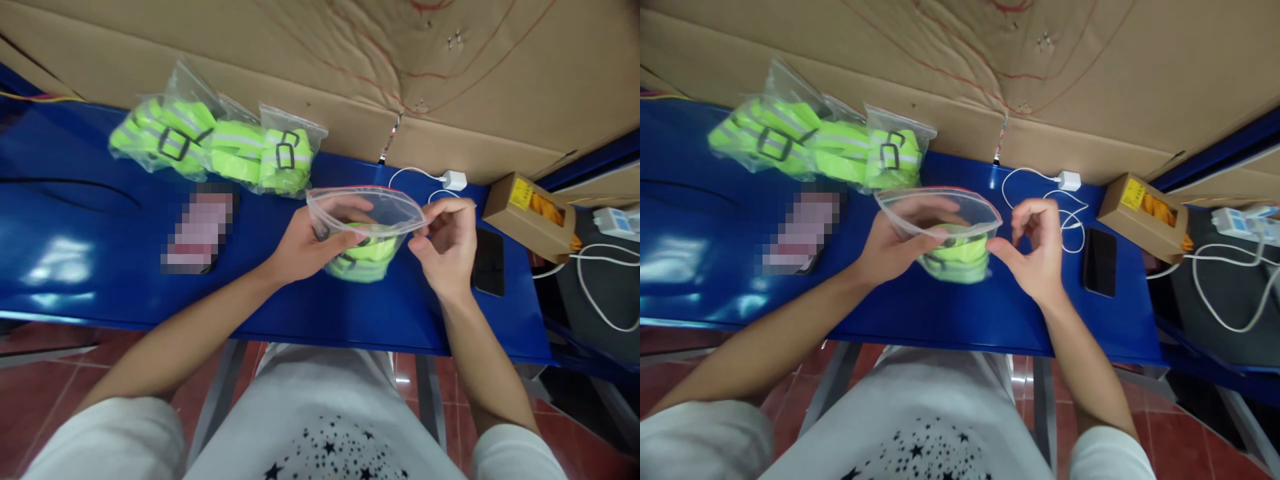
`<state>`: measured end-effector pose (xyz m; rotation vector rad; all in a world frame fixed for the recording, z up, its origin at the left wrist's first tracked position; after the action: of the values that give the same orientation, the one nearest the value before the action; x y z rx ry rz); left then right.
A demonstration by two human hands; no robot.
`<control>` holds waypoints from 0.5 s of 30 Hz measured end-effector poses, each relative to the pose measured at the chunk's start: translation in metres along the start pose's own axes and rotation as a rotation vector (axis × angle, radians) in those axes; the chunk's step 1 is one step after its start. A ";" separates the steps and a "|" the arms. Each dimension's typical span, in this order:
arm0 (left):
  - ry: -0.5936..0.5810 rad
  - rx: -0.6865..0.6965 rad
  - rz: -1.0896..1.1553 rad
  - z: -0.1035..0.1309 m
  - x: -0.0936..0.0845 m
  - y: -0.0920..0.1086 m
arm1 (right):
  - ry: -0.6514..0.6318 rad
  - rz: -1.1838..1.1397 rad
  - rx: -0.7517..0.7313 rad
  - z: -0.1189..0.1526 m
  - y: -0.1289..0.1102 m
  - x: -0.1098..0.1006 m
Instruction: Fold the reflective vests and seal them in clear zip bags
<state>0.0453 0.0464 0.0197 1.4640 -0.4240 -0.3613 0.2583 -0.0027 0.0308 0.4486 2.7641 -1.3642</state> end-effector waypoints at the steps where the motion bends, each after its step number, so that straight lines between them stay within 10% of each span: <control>1: 0.007 -0.034 0.043 0.000 0.001 -0.001 | -0.018 0.042 -0.043 -0.002 -0.002 -0.002; 6: -0.114 -0.272 0.303 -0.007 0.009 -0.019 | -0.218 -0.120 0.215 -0.003 0.012 0.000; 15: -0.182 -0.368 0.410 -0.004 0.006 -0.034 | -0.072 -0.259 0.492 0.015 0.042 -0.003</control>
<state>0.0530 0.0449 -0.0138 0.9604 -0.7482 -0.2271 0.2713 0.0090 -0.0109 0.0406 2.4748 -2.0829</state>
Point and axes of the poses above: each hand's wrist, its own z-axis away from the middle knuckle, its own x-axis out of the palm, y = z × x, the point moved 3 cm from there along -z, towards the middle knuckle, and after that the axes turned 15 degrees about -x, right-handed, at the moved point
